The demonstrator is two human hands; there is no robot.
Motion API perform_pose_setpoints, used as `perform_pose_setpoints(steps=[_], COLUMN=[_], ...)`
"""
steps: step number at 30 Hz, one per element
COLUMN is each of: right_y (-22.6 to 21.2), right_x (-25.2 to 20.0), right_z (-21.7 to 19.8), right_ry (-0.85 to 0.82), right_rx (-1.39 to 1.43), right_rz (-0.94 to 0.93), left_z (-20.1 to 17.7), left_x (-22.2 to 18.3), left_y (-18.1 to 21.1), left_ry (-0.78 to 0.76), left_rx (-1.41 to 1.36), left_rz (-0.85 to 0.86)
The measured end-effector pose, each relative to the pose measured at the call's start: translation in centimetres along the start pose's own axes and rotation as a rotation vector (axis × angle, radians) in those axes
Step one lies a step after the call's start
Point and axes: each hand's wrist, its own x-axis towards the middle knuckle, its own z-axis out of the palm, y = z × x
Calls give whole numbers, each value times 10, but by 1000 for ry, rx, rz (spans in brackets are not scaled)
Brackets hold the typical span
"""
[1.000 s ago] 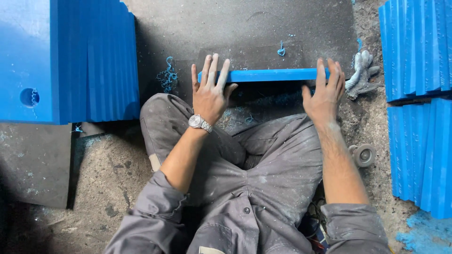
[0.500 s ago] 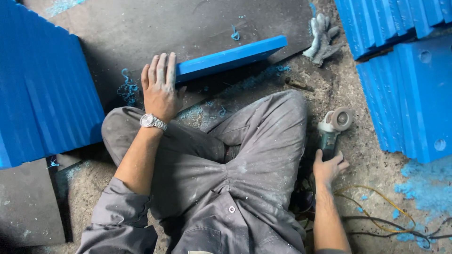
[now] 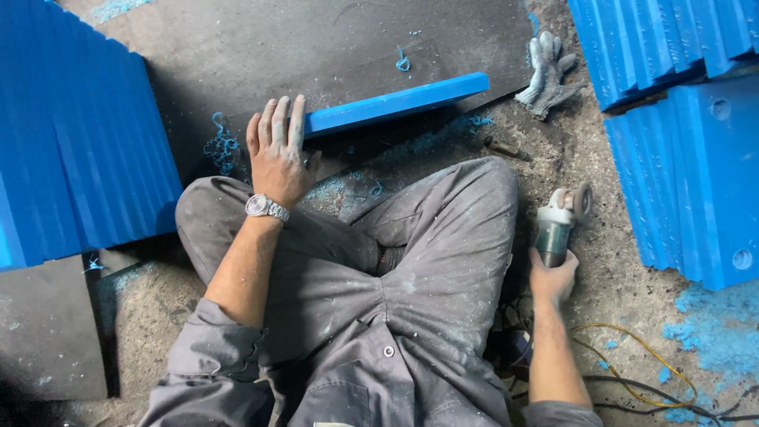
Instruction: Deburring and smoothing the edges of blue plastic blocks using a hand tool and an angle grinder.
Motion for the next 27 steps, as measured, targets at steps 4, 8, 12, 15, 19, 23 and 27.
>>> perform_pose_setpoints(steps=[4, 8, 12, 15, 19, 23, 27], right_y=[-18, -89, -136, -195, -233, -248, -261], right_x=[8, -5, -11, -37, -43, -46, -48], right_z=[-19, -87, -111, -141, -151, -137, -127], right_ry=[-99, -568, -823, -854, -894, -768, -637], right_rx=[502, 1032, 1341, 1540, 1420, 1262, 1013], right_rz=[-225, -28, -82, -248, -372, -268, -324], left_z=[7, 9, 11, 15, 14, 9, 14], left_x=[-1, -2, -1, -3, -5, -4, -9], left_y=[-4, -2, -2, -3, -2, 2, -1], left_ry=[11, 33, 26, 44, 40, 42, 31], left_rx=[15, 30, 3, 15, 101, -81, 19], left_rz=[-30, -13, -28, -18, -20, -26, -25])
